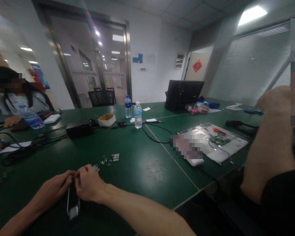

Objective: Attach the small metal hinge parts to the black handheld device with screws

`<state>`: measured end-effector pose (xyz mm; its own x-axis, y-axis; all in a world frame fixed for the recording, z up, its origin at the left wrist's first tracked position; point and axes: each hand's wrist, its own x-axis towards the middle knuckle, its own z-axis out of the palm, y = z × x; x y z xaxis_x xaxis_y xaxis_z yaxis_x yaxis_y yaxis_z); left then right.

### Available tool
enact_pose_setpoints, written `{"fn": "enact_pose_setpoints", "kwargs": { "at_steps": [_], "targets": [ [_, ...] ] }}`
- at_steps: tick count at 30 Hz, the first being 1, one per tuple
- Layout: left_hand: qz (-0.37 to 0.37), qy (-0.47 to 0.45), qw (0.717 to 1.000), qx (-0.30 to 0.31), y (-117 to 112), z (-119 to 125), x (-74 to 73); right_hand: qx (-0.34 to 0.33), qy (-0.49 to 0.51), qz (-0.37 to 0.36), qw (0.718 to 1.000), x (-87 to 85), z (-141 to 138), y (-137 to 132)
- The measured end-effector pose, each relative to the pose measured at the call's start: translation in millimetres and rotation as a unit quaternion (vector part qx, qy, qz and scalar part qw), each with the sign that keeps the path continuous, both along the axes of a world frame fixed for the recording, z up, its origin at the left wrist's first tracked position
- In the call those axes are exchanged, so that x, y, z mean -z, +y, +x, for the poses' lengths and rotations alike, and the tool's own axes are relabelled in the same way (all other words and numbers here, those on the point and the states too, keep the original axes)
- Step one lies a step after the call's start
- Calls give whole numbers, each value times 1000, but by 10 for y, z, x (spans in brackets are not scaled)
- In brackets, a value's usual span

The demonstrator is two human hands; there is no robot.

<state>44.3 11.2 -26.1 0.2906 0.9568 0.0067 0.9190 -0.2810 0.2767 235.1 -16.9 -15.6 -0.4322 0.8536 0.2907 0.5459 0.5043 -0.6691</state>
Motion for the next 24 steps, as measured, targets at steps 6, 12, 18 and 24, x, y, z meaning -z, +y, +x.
{"fn": "enact_pose_setpoints", "kwargs": {
  "at_steps": [6, 12, 18, 24],
  "targets": [
    [13, -3, 998, 58, -116, 38, -60, 40, 3, 27, 999, 136, 16, 157],
    [17, -26, 996, 80, -222, 40, -155, 69, 10, 35, 997, 208, 147, 245],
    [14, -59, 993, 105, -234, -21, -124, 24, -8, 36, 999, 235, 134, 216],
    [15, -76, 991, 112, -251, -50, -124, 19, -5, 45, 999, 240, 92, 163]
  ]
}}
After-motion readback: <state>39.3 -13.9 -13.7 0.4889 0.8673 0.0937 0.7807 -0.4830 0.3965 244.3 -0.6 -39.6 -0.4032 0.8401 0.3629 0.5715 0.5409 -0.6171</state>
